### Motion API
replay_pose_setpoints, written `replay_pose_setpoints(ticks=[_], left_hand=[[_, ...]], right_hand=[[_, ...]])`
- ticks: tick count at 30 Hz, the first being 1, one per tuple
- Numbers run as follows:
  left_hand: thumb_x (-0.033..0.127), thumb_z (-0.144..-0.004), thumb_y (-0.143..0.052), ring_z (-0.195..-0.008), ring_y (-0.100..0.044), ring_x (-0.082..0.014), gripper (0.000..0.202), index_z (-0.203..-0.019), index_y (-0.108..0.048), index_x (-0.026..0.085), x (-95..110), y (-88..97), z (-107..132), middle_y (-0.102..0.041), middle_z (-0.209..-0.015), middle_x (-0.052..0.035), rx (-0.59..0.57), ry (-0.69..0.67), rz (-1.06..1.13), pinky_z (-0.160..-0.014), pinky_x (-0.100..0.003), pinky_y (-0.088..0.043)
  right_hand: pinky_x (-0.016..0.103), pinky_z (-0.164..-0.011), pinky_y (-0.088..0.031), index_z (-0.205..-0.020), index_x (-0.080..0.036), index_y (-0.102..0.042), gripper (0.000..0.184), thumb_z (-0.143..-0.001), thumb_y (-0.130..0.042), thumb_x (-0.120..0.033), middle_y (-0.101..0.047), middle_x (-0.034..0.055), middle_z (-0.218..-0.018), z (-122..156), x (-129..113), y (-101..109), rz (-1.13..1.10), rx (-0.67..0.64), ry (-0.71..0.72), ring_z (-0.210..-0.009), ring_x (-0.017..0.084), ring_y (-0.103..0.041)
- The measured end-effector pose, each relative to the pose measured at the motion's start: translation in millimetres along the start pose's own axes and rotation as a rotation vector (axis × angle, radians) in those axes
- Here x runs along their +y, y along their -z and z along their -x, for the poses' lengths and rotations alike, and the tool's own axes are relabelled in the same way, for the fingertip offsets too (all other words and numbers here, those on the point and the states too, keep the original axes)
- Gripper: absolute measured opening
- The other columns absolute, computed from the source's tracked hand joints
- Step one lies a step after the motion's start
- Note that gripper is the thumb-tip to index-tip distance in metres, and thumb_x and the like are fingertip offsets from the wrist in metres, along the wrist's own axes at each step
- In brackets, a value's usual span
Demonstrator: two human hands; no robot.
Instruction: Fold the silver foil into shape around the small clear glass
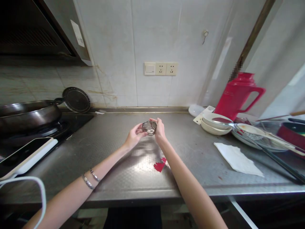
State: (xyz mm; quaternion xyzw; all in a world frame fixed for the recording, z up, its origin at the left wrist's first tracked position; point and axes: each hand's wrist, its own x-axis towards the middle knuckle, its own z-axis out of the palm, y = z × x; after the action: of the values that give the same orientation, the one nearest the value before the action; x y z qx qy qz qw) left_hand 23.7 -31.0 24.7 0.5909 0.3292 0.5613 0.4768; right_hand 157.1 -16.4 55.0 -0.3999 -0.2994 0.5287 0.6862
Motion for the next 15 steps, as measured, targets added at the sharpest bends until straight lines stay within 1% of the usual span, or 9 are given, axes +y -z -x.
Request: replay_pose_setpoints(ticks=[2, 3, 6, 7, 8, 11, 15], left_hand=[[0.027, -0.057, -0.084, -0.098, -0.063, -0.0237, 0.068, -0.116, -0.056, 0.011, 1.6, 2.1, 0.1, -0.061, -0.117, -0.0157, 0.009, -0.035, -0.044, -0.096, -0.042, -0.045], [0.029, -0.056, -0.084, -0.101, -0.062, -0.0238, 0.068, -0.116, -0.056, 0.011, 2.6, 2.6, 0.3, -0.061, -0.117, -0.0153, -0.014, -0.042, -0.037, -0.098, -0.041, -0.044], [0.032, -0.057, -0.084, -0.106, -0.060, -0.0239, 0.067, -0.116, -0.058, 0.012, 5.3, 2.0, 1.4, -0.064, -0.115, -0.0133, -0.161, -0.040, 0.050, -0.098, -0.038, -0.043], [0.032, -0.057, -0.083, -0.106, -0.060, -0.0237, 0.066, -0.115, -0.058, 0.012, 6.2, 1.2, 1.8, -0.065, -0.114, -0.0126, -0.193, -0.040, 0.071, -0.098, -0.037, -0.043], [0.032, -0.057, -0.083, -0.105, -0.060, -0.0234, 0.065, -0.115, -0.059, 0.012, 7.1, 0.4, 2.1, -0.066, -0.113, -0.0120, -0.201, -0.040, 0.080, -0.097, -0.036, -0.043], [0.030, -0.057, -0.083, -0.103, -0.061, -0.0223, 0.063, -0.112, -0.060, 0.012, 9.4, -2.2, 2.4, -0.067, -0.111, -0.0111, -0.140, -0.051, 0.053, -0.095, -0.034, -0.044], [0.030, -0.059, -0.082, -0.096, -0.064, -0.0210, 0.055, -0.107, -0.061, 0.012, 8.0, -3.9, 0.9, -0.069, -0.105, -0.0105, -0.042, -0.091, -0.015, -0.090, -0.033, -0.047]], right_hand=[[0.028, -0.057, -0.051, -0.079, -0.014, -0.071, 0.044, -0.087, -0.034, -0.036, -0.072, 0.0066, -0.069, 4.5, 0.1, -2.3, 0.006, -0.043, -0.068, -0.058, 0.018, -0.064], [0.029, -0.056, -0.051, -0.080, -0.013, -0.071, 0.045, -0.087, -0.034, -0.037, -0.071, 0.0070, -0.065, 6.6, 0.5, -3.4, 0.014, -0.058, -0.100, -0.057, 0.019, -0.064], [0.028, -0.054, -0.051, -0.084, -0.012, -0.072, 0.047, -0.088, -0.034, -0.039, -0.070, 0.0076, -0.061, 11.2, 0.5, -5.6, 0.066, -0.092, -0.135, -0.055, 0.019, -0.064], [0.028, -0.054, -0.051, -0.084, -0.012, -0.072, 0.047, -0.088, -0.034, -0.040, -0.070, 0.0077, -0.061, 12.1, 0.0, -5.9, 0.086, -0.097, -0.133, -0.055, 0.019, -0.064], [0.028, -0.055, -0.051, -0.083, -0.012, -0.072, 0.048, -0.088, -0.034, -0.040, -0.070, 0.0077, -0.061, 12.5, -0.5, -6.1, 0.100, -0.100, -0.127, -0.055, 0.019, -0.064], [0.029, -0.057, -0.051, -0.080, -0.013, -0.072, 0.048, -0.088, -0.034, -0.041, -0.070, 0.0078, -0.061, 11.2, 0.1, -6.2, 0.115, -0.097, -0.095, -0.059, 0.020, -0.065], [0.028, -0.061, -0.050, -0.075, -0.015, -0.071, 0.046, -0.087, -0.036, -0.044, -0.072, 0.0067, -0.065, 5.4, 8.7, -6.0, 0.138, -0.090, -0.005, -0.066, 0.020, -0.066]])
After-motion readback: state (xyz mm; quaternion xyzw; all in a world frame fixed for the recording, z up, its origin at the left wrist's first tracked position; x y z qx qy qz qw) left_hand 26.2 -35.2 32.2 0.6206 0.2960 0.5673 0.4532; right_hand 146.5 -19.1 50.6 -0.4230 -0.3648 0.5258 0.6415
